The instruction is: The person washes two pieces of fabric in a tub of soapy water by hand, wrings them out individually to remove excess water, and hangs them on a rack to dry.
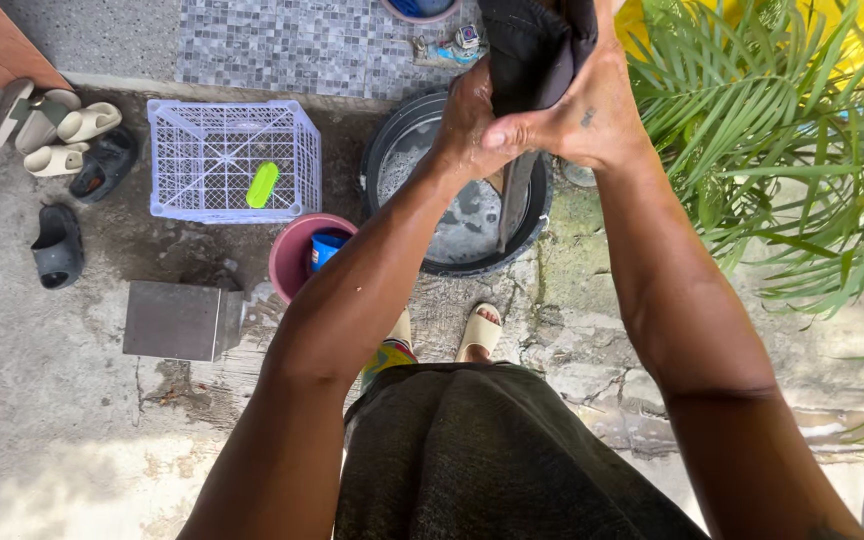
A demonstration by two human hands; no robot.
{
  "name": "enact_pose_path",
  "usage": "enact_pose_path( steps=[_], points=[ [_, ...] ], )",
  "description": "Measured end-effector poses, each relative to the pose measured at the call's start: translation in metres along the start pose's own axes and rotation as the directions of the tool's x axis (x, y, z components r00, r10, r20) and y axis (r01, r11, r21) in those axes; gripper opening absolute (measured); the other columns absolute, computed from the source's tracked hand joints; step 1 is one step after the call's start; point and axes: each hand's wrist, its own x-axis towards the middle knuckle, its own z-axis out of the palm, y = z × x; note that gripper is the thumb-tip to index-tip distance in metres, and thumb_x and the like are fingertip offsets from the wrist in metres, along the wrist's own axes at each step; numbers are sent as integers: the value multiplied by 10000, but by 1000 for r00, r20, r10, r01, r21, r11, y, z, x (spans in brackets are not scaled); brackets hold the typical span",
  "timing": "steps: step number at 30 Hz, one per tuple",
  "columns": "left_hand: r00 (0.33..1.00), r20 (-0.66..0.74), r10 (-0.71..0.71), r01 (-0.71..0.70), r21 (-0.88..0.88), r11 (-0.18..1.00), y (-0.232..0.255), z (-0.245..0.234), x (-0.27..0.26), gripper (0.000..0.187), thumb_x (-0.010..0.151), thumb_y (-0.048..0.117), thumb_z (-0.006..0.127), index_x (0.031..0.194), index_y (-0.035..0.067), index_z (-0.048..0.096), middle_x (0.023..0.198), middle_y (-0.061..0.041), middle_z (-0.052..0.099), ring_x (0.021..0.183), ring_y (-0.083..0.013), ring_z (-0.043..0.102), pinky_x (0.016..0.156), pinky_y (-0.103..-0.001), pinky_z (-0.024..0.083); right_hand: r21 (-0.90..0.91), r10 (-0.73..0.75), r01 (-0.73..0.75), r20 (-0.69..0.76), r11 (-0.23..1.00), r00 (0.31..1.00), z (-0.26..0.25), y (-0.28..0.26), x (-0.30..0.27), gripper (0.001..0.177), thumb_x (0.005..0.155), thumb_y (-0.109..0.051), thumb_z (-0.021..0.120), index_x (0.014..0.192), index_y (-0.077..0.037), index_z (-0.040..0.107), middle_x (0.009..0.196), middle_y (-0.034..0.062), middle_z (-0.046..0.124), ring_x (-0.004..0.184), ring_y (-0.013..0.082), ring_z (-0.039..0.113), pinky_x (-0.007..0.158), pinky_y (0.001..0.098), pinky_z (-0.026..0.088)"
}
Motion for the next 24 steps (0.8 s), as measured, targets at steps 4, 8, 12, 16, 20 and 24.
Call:
enact_pose_path(
  steps=[4, 8, 12, 16, 20, 24],
  points=[
    [998, -50, 23, -11, 234, 972, 7, 5, 26, 551, 708, 258, 916, 1151, 43, 669, 1083, -84, 780, 996, -209, 761, 889, -367, 630, -103, -106, 108, 29, 989, 994, -15, 1, 14, 1103, 633, -289, 1022, 1463, 19, 364, 1421, 162, 559, 1342, 296, 548, 1177, 391, 429],
    [992, -102, -80, 109, 324, 940, 22, 12, 39, 575, 638, 193, 810, 1170, 48, 648, 1023, -78, 778, 959, -223, 786, 858, -375, 627, -152, -32, 8, -153, 988, 988, -17, 36, 27, 653, 819, -64, 965, 1317, 4, 548, 1228, 118, 693, 1144, 254, 695, 1074, 360, 567],
    [917, -391, 73, 139, 486, 863, 46, 32, 24, 967, 632, 345, 932, 1393, 27, 426, 1287, -170, 638, 1229, -340, 631, 1047, -473, 476, 41, 64, -50, -527, 998, 848, -1, 48, 42, 559, 793, -7, 939, 1226, 5, 586, 1120, 89, 694, 984, 215, 683, 959, 336, 601],
    [760, -600, 250, 326, 685, 652, 55, 73, 13, 1420, 487, 462, 991, 1555, 15, 170, 1555, -264, 348, 1478, -487, 309, 1163, -621, 198, 42, 8, 24, -622, 999, 783, 5, 25, 53, 555, 790, 51, 897, 1235, 16, 568, 1107, 89, 658, 992, 210, 633, 952, 329, 565],
    [712, -691, 122, 238, 402, 884, 39, 61, 34, 1325, 622, 304, 942, 1624, 31, 120, 1592, -265, 378, 1477, -413, 415, 1216, -485, 395, -101, -25, -24, -462, 995, 887, -5, -2, 57, 442, 778, 23, 875, 1114, 17, 588, 1035, 69, 654, 948, 192, 633, 894, 323, 567],
    [887, -454, 89, 55, 294, 954, 41, 36, 37, 1269, 621, 206, 907, 1612, -4, 143, 1335, -206, 636, 1194, -335, 681, 1007, -421, 589, 247, 16, 13, -114, 969, 993, -35, -14, 66, 465, 755, 5, 830, 1136, -1, 564, 1079, 27, 621, 1030, 167, 625, 973, 328, 559]
  ],
)
